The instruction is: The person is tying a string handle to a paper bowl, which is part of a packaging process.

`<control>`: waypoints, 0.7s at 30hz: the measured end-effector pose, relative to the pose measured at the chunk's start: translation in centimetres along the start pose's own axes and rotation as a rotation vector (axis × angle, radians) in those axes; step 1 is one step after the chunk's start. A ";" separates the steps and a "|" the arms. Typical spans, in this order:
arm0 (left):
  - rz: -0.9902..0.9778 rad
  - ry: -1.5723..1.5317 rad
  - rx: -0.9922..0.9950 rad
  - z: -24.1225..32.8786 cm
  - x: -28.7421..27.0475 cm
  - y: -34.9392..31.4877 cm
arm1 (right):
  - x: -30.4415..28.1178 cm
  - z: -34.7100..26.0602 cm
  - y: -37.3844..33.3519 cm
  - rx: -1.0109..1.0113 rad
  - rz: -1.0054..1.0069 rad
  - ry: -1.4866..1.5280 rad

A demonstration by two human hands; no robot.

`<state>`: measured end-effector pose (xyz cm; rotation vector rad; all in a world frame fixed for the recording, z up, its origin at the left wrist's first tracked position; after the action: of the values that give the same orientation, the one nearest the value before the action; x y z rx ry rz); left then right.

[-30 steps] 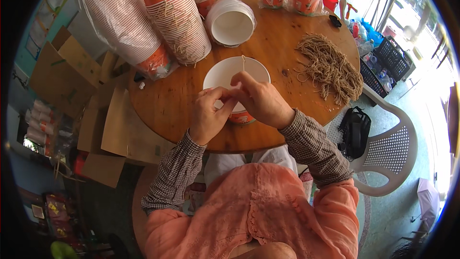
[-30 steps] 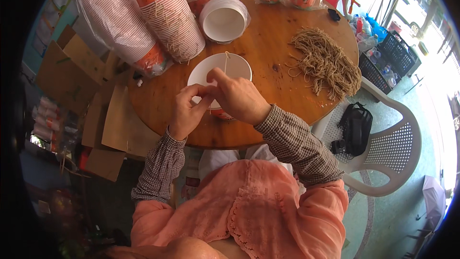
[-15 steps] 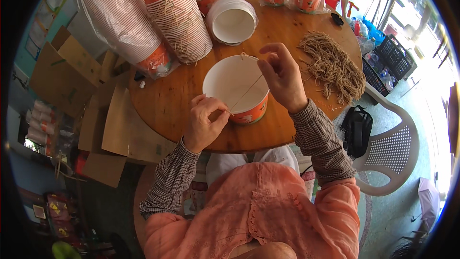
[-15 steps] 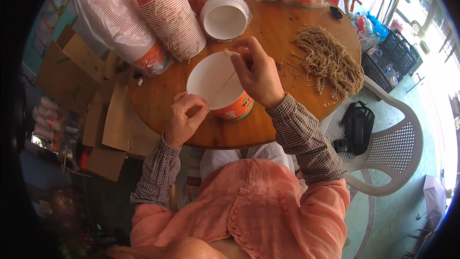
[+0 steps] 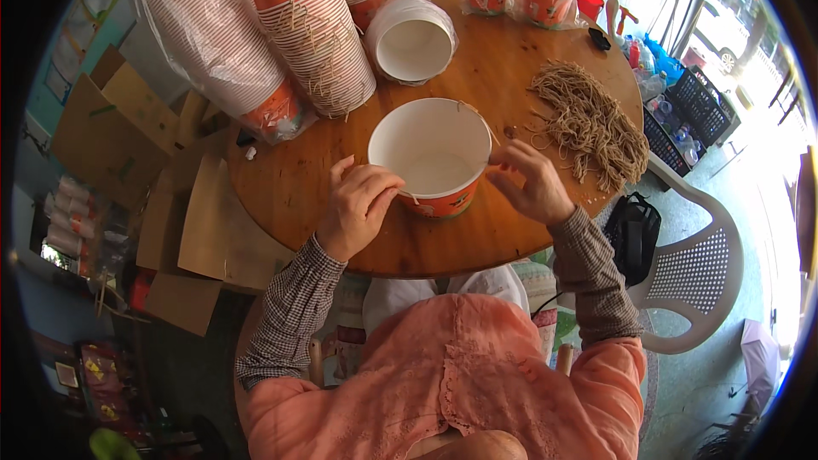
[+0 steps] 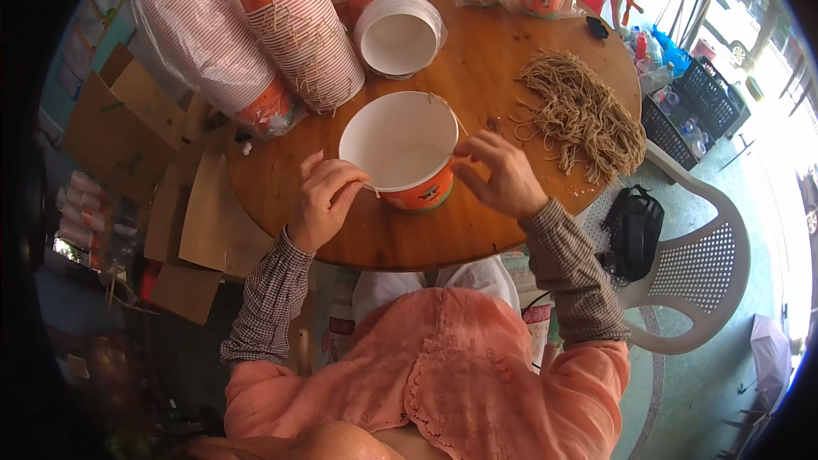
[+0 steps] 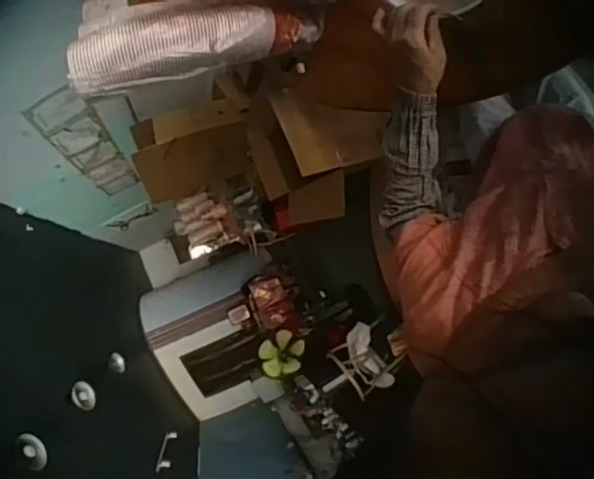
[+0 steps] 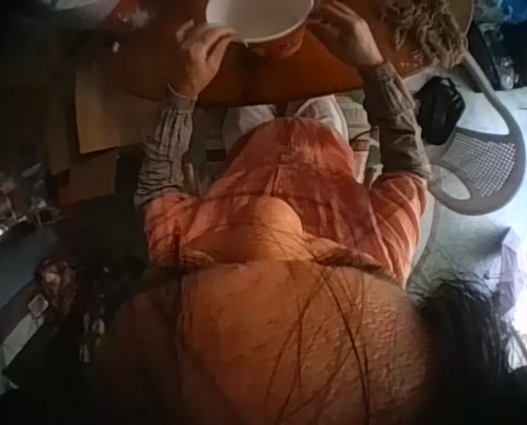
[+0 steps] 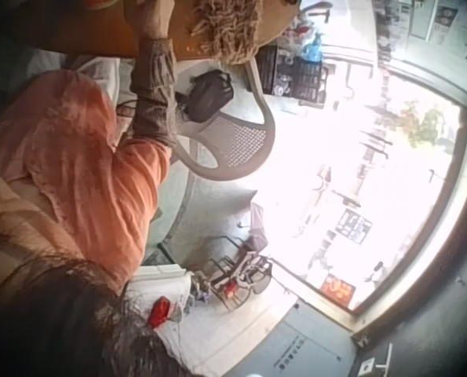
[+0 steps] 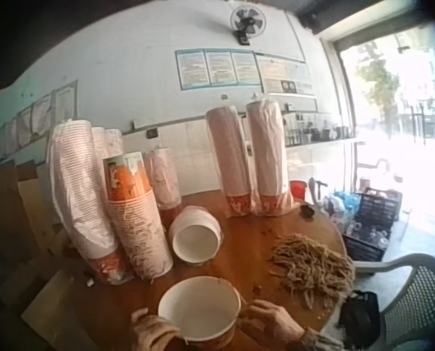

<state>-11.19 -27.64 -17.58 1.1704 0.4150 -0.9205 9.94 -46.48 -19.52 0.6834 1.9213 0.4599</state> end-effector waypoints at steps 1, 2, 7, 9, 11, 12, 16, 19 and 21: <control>-0.002 0.001 -0.002 -0.2 0.0 0.0 | 0.6 -0.6 -0.6 0.005 0.017 0.058; -0.006 0.000 -0.005 -0.3 0.1 0.1 | 1.1 -1.0 -1.3 0.016 0.038 0.110; 0.011 0.016 0.031 -1.5 0.1 0.2 | 2.5 -2.7 -3.4 -0.177 0.089 -0.271; 0.013 -0.005 0.025 -1.6 0.0 0.5 | 3.4 -2.6 -4.3 -0.195 0.109 -0.402; -0.002 -0.008 0.032 -1.2 0.0 0.9 | 3.7 -2.3 -4.5 -0.162 0.122 -0.359; -0.012 -0.013 0.038 -1.0 -0.1 1.1 | 3.8 -2.2 -4.6 -0.132 0.130 -0.318; -0.022 -0.095 0.054 -0.6 0.2 1.4 | 3.8 -2.7 -4.7 -0.034 0.125 -0.114; 0.012 -0.176 -0.013 -0.3 0.7 1.1 | 4.2 -2.3 -5.2 -0.068 0.083 -0.161; 0.014 -0.168 0.011 -0.3 0.8 0.9 | 4.5 -2.0 -5.7 -0.189 0.092 -0.369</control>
<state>-9.92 -27.63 -17.72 1.0954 0.2661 -1.0013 5.17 -47.95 -25.14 0.6821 1.4849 0.5256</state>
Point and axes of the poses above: each hand's wrist, its own y-axis towards the middle knuckle, its own x-axis out of the palm, z = x × y, the point moved 2 cm from there along y, towards the middle knuckle, and after that the axes turned 13 degrees about -y, right-handed, at the moved point
